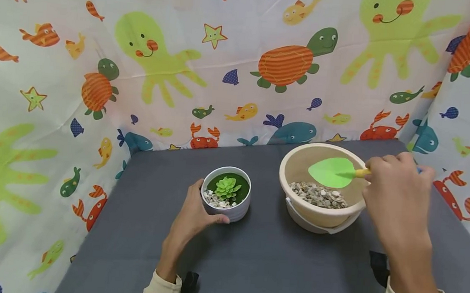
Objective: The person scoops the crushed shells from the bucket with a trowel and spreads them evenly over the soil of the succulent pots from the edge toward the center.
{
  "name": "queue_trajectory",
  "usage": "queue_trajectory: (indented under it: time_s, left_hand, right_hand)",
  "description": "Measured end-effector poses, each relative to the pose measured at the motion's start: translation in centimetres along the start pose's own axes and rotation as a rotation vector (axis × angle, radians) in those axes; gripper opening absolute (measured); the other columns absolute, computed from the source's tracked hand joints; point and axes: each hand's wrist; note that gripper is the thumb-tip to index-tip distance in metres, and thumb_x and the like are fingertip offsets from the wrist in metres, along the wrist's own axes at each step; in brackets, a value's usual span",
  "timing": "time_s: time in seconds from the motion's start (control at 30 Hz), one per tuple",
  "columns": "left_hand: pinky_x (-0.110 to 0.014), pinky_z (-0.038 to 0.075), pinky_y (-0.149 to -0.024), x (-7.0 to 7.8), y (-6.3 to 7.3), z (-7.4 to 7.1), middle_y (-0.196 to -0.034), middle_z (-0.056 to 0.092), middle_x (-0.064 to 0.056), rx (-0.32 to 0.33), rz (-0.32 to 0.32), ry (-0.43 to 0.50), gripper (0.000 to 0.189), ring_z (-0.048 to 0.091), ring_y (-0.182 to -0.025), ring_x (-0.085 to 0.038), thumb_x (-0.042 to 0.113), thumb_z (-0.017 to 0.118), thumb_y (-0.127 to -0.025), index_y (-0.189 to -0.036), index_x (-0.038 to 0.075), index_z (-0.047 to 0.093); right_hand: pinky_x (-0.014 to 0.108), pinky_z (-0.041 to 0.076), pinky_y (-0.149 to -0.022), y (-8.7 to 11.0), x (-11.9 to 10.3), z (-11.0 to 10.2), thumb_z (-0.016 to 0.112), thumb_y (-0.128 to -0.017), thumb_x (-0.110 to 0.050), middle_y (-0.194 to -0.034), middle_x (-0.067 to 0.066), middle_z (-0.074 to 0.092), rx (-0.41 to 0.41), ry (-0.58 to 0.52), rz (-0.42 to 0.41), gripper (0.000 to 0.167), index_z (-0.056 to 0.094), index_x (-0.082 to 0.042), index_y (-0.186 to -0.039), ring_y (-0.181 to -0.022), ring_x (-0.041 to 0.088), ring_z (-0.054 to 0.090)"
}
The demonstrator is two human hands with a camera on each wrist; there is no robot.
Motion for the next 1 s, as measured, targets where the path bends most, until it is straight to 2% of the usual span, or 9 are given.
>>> queue_trajectory:
  time_s: [0.1,0.2,0.33,0.4,0.53,0.67,0.77,0.87,1.0]
  left_hand:
    - [-0.056,0.051,-0.11,0.7,-0.1,-1.1,-0.159,0.037,-0.018,-0.015,0.046,-0.038,0.135,0.051,-0.142,-0.037,0.048,0.101,-0.062,-0.166,0.011,0.023]
    - [-0.056,0.052,-0.11,2.7,-0.3,-1.2,-0.166,0.031,-0.014,0.011,0.177,-0.04,0.132,0.048,-0.146,-0.038,0.05,0.099,-0.063,-0.167,0.02,0.024]
    - [-0.054,0.051,-0.113,6.4,-0.6,0.5,-0.172,0.028,-0.007,-0.011,0.389,-0.022,0.119,0.043,-0.153,-0.034,0.052,0.095,-0.07,-0.166,0.025,0.03]
    - [-0.052,0.049,-0.116,8.2,-0.8,1.7,-0.173,0.028,-0.005,-0.05,0.445,-0.03,0.113,0.04,-0.156,-0.031,0.054,0.091,-0.075,-0.166,0.024,0.031]
    - [-0.049,0.049,-0.116,10.6,-1.4,4.1,-0.175,0.024,-0.005,-0.162,0.45,-0.05,0.109,0.042,-0.156,-0.029,0.058,0.085,-0.081,-0.167,0.023,0.028]
    - [-0.05,0.05,-0.116,11.7,-1.7,5.8,-0.177,0.02,-0.007,-0.245,0.418,-0.05,0.113,0.043,-0.154,-0.033,0.062,0.084,-0.08,-0.168,0.022,0.025]
    - [-0.048,0.051,-0.115,12.1,-1.6,6.5,-0.176,0.022,-0.01,-0.238,0.419,-0.053,0.108,0.045,-0.153,-0.033,0.062,0.082,-0.082,-0.167,0.019,0.029]
    - [-0.045,0.052,-0.114,12.4,-1.5,7.1,-0.173,0.029,-0.013,-0.19,0.44,-0.06,0.101,0.049,-0.15,-0.032,0.06,0.08,-0.086,-0.164,0.015,0.035]
    - [-0.042,0.053,-0.113,12.4,-1.5,7.6,-0.17,0.036,-0.015,-0.14,0.468,-0.062,0.095,0.052,-0.148,-0.031,0.057,0.08,-0.087,-0.161,0.011,0.041]
  right_hand:
    - [0.069,0.036,-0.081,-1.0,0.7,0.8,0.076,-0.074,0.014,-0.089,0.034,0.069,-0.066,0.043,-0.074,0.023,0.072,0.014,-0.097,-0.093,0.048,0.052]
    - [0.069,0.04,-0.088,-2.0,1.0,1.6,0.081,-0.072,0.012,-0.087,0.03,0.071,-0.1,0.121,-0.186,0.025,0.072,0.012,-0.095,-0.093,0.045,0.054]
    - [0.066,0.044,-0.099,-2.9,0.6,2.7,0.087,-0.069,0.01,-0.084,0.024,0.07,-0.111,0.262,-0.358,0.023,0.072,0.006,-0.087,-0.094,0.042,0.058]
    - [0.062,0.045,-0.098,-3.1,0.4,3.3,0.088,-0.067,0.011,-0.078,0.021,0.069,-0.117,0.309,-0.423,0.023,0.072,0.001,-0.08,-0.091,0.04,0.058]
    - [0.054,0.046,-0.09,-2.8,-0.1,4.5,0.09,-0.065,0.009,-0.072,0.016,0.067,-0.154,0.378,-0.48,0.024,0.071,-0.005,-0.072,-0.087,0.036,0.058]
    - [0.052,0.046,-0.089,-2.7,-0.5,5.5,0.091,-0.068,0.006,-0.073,0.017,0.068,-0.155,0.416,-0.495,0.021,0.072,-0.003,-0.07,-0.087,0.035,0.06]
    - [0.052,0.046,-0.087,-3.0,-0.2,5.6,0.093,-0.067,0.004,-0.074,0.017,0.069,-0.163,0.418,-0.491,0.021,0.073,-0.003,-0.072,-0.086,0.034,0.06]
    - [0.052,0.044,-0.084,-3.3,0.4,5.6,0.092,-0.068,0.003,-0.074,0.016,0.068,-0.198,0.396,-0.472,0.022,0.072,-0.005,-0.075,-0.085,0.035,0.058]
    - [0.055,0.042,-0.083,-3.4,1.1,6.0,0.089,-0.068,0.003,-0.075,0.018,0.069,-0.241,0.338,-0.393,0.022,0.073,-0.004,-0.081,-0.084,0.038,0.056]
Point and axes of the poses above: each hand's wrist, its own y-axis away from the middle knuckle, its own z-axis out of the palm, x = y × z
